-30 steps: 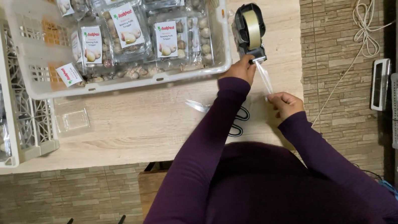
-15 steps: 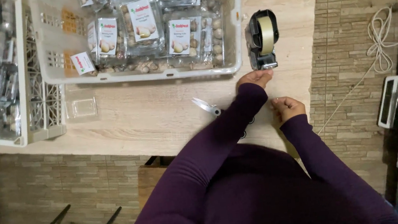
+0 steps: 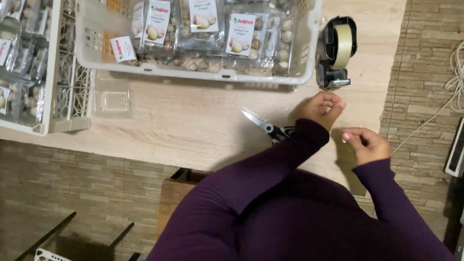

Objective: Sorting and packaging small vacuum-sealed food packets into plastic containers and baskets

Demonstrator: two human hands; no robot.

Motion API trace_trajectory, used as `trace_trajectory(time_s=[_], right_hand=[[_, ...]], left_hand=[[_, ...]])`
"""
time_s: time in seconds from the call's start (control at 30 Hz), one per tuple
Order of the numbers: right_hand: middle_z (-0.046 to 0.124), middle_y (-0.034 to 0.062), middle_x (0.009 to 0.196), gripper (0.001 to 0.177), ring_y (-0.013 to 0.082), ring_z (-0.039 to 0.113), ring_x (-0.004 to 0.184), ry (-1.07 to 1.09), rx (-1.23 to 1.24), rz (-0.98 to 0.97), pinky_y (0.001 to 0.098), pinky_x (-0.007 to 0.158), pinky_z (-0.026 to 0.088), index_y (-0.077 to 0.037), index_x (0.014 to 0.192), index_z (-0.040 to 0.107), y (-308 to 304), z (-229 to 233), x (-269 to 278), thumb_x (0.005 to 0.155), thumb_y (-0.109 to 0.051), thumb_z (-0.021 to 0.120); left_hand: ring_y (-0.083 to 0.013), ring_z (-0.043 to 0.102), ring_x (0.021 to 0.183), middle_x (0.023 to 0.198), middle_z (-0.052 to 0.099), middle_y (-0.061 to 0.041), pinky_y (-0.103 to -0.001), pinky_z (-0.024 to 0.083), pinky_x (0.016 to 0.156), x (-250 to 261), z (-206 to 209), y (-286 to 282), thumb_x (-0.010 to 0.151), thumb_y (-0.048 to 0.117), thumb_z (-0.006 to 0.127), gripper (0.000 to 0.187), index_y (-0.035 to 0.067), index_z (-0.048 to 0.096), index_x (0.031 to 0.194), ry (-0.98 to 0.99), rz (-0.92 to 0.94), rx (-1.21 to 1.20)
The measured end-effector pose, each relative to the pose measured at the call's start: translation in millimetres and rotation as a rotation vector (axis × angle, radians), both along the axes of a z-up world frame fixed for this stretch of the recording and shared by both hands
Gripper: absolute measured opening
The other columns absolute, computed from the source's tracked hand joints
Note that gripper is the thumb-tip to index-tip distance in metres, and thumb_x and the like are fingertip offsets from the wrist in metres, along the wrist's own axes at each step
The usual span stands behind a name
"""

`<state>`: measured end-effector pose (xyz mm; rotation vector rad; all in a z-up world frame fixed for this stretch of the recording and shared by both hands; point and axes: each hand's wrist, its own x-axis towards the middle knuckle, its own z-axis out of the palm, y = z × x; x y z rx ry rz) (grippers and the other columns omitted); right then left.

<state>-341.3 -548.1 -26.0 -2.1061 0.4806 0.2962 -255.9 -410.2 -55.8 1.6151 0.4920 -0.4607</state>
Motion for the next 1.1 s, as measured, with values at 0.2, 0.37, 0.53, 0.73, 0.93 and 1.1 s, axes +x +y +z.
trace_trajectory(time_s=[0.2, 0.37, 0.53, 0.73, 0.93, 1.1], right_hand=[[0.069, 0.0097, 0.080, 0.011, 0.0193, 0.060, 0.068, -0.404, -0.100, 0.085, 0.0329, 0.067, 0.050, -0.010, 0.108, 0.081, 36.1, 47.4, 8.9, 0.097, -0.013, 0.084], [0.069, 0.0152, 0.081, 0.053, 0.0228, 0.054, 0.064, -0.565, -0.070, 0.161, 0.0349, 0.066, 0.048, 0.013, 0.140, 0.062, 83.3, 67.6, 25.5, 0.093, -0.001, 0.081], [0.067, 0.0086, 0.079, 0.005, 0.0220, 0.056, 0.062, -0.558, -0.082, 0.217, 0.0319, 0.057, 0.046, -0.006, 0.101, 0.080, 123.5, 89.4, 45.7, 0.097, -0.006, 0.083], [0.062, 0.0119, 0.102, 0.002, 0.0217, 0.055, 0.069, -0.607, 0.011, 0.205, 0.0300, 0.057, 0.048, -0.005, 0.100, 0.077, 178.1, 97.5, 53.8, 0.100, -0.004, 0.078], [0.065, 0.0113, 0.078, 0.002, 0.0269, 0.060, 0.063, -0.597, -0.025, 0.308, 0.0345, 0.058, 0.049, -0.005, 0.098, 0.078, 217.4, 105.3, 60.9, 0.100, -0.006, 0.079], [0.068, 0.0161, 0.078, 0.012, 0.0358, 0.066, 0.067, -0.670, -0.164, 0.362, 0.0421, 0.062, 0.052, 0.000, 0.105, 0.077, 244.6, 111.9, 84.5, 0.099, -0.009, 0.082]], left_hand=[[-0.0175, 0.067, 0.086, 0.090, 0.072, 0.005, -0.029, 0.054, 0.080, -11.8, 63.1, 40.8, 0.088, 0.029, 0.078, 0.007, 0.025, 0.073, 0.092, -0.641, 0.231, 0.037], [-0.0122, 0.062, 0.076, 0.085, 0.068, -0.003, -0.021, 0.047, 0.063, -11.6, 106.5, 89.9, 0.086, 0.021, 0.082, 0.017, 0.012, 0.074, 0.098, -0.451, 0.373, -0.193], [-0.0079, 0.052, 0.077, 0.086, 0.067, 0.001, -0.017, 0.040, 0.065, -9.1, 136.5, 155.4, 0.082, 0.021, 0.084, 0.033, 0.018, 0.070, 0.111, -0.421, 0.422, -0.166], [-0.0025, 0.057, 0.088, 0.090, 0.077, 0.004, -0.015, 0.039, 0.072, -7.8, 140.8, 221.0, 0.086, 0.024, 0.084, 0.034, 0.022, 0.071, 0.117, -0.431, 0.377, -0.174], [-0.0008, 0.058, 0.078, 0.083, 0.074, 0.004, -0.013, 0.040, 0.059, -1.4, 125.4, 275.3, 0.091, 0.024, 0.078, 0.010, 0.019, 0.072, 0.098, -0.500, 0.349, -0.134], [-0.0012, 0.059, 0.083, 0.086, 0.070, 0.006, -0.014, 0.041, 0.061, 14.0, 120.8, 312.8, 0.093, 0.024, 0.077, 0.008, 0.020, 0.071, 0.096, -0.581, 0.301, -0.055]])
